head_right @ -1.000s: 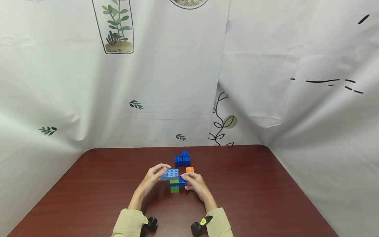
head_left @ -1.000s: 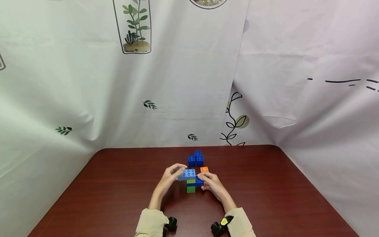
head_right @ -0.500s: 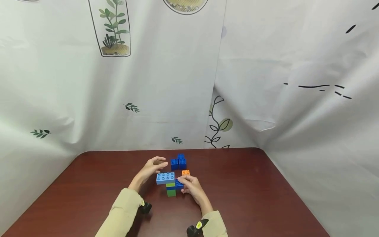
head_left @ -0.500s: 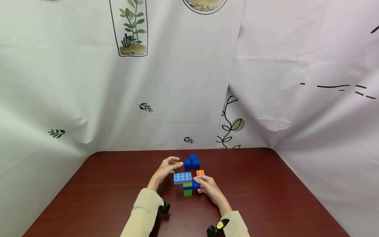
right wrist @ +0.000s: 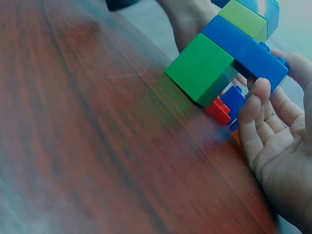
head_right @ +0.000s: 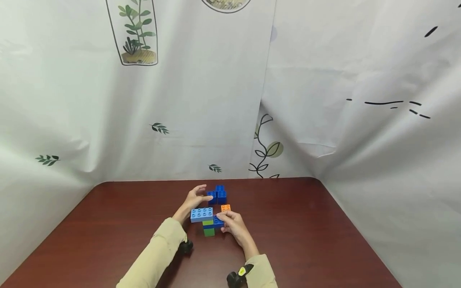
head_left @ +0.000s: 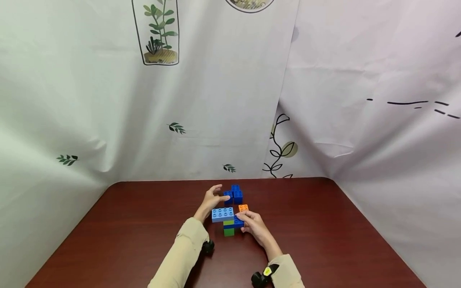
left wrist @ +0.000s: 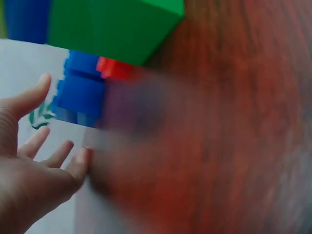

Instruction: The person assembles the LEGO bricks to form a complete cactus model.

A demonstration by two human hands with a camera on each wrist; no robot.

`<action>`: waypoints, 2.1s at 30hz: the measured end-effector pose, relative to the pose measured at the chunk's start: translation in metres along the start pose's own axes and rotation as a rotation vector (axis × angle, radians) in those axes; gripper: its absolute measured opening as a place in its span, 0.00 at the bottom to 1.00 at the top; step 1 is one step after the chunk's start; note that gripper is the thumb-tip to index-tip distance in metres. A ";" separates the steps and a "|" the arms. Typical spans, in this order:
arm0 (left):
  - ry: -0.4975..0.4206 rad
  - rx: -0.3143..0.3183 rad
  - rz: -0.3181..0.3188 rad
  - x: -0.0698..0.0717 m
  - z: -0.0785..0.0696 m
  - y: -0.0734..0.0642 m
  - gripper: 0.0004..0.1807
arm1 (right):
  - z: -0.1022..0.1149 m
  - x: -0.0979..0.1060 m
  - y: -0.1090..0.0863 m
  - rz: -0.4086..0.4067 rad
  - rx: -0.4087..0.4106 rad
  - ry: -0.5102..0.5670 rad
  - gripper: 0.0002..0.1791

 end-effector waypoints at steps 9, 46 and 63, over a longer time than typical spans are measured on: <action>-0.005 -0.002 0.065 -0.009 0.008 0.002 0.35 | 0.002 -0.003 -0.002 0.011 -0.001 0.005 0.14; -0.446 -0.006 -0.031 0.013 0.022 -0.049 0.12 | 0.004 0.004 -0.003 0.016 0.006 0.012 0.13; -0.449 -0.011 -0.024 0.037 0.007 -0.066 0.15 | 0.001 0.000 -0.003 0.018 0.000 0.027 0.14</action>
Point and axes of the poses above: each hand's wrist, its own y-axis towards the middle knuckle, its own x-axis out of the back of the hand, z = x × y, the point moved 3 cm from there along y, towards the middle knuckle, and after that the axes turned 6 degrees about z, right-handed, at the moved point
